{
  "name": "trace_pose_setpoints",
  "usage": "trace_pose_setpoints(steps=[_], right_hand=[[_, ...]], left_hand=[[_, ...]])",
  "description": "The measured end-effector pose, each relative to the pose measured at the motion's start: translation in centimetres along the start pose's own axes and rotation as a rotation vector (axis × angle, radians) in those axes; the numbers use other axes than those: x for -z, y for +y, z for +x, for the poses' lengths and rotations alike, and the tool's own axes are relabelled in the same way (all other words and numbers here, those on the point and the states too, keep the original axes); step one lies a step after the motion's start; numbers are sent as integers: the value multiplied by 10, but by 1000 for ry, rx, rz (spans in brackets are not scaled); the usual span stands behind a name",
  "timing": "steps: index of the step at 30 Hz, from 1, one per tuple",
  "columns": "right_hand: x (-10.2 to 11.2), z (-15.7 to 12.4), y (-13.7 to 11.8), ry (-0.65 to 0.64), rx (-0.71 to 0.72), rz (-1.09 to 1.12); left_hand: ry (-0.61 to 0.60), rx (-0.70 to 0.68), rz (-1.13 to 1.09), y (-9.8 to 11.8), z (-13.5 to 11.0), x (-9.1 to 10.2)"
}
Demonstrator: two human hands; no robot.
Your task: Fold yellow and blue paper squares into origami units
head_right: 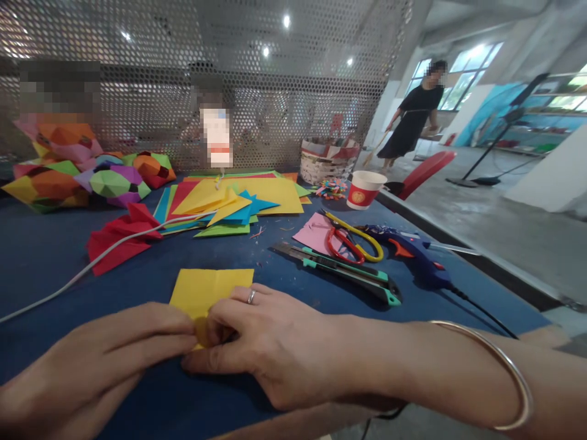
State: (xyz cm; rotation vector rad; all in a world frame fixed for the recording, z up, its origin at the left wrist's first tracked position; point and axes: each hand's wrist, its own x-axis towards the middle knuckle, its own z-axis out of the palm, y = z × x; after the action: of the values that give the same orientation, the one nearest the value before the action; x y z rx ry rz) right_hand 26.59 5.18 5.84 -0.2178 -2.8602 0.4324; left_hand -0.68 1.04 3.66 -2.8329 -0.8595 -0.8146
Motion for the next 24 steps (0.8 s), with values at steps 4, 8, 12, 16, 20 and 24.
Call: trace_pose_setpoints(steps=[4, 8, 12, 16, 20, 24], right_hand=[[-4, 1, 2, 178, -125, 70], [-8, 5, 5, 237, -332, 101], [-7, 12, 6, 180, -384, 89], [-4, 17, 2, 129, -448, 103], [-3, 20, -1, 118, -456, 152], [-4, 20, -3, 165, -498, 260]], left_hand=[[-29, -50, -105, 7, -2, -3], [-48, 79, -175, 12, -2, -8], [-92, 161, -273, 12, -4, -10], [-124, 123, -326, 6, -4, -7], [-168, 93, -382, 1, -4, -5], [-181, 107, -380, 1, -5, -5]])
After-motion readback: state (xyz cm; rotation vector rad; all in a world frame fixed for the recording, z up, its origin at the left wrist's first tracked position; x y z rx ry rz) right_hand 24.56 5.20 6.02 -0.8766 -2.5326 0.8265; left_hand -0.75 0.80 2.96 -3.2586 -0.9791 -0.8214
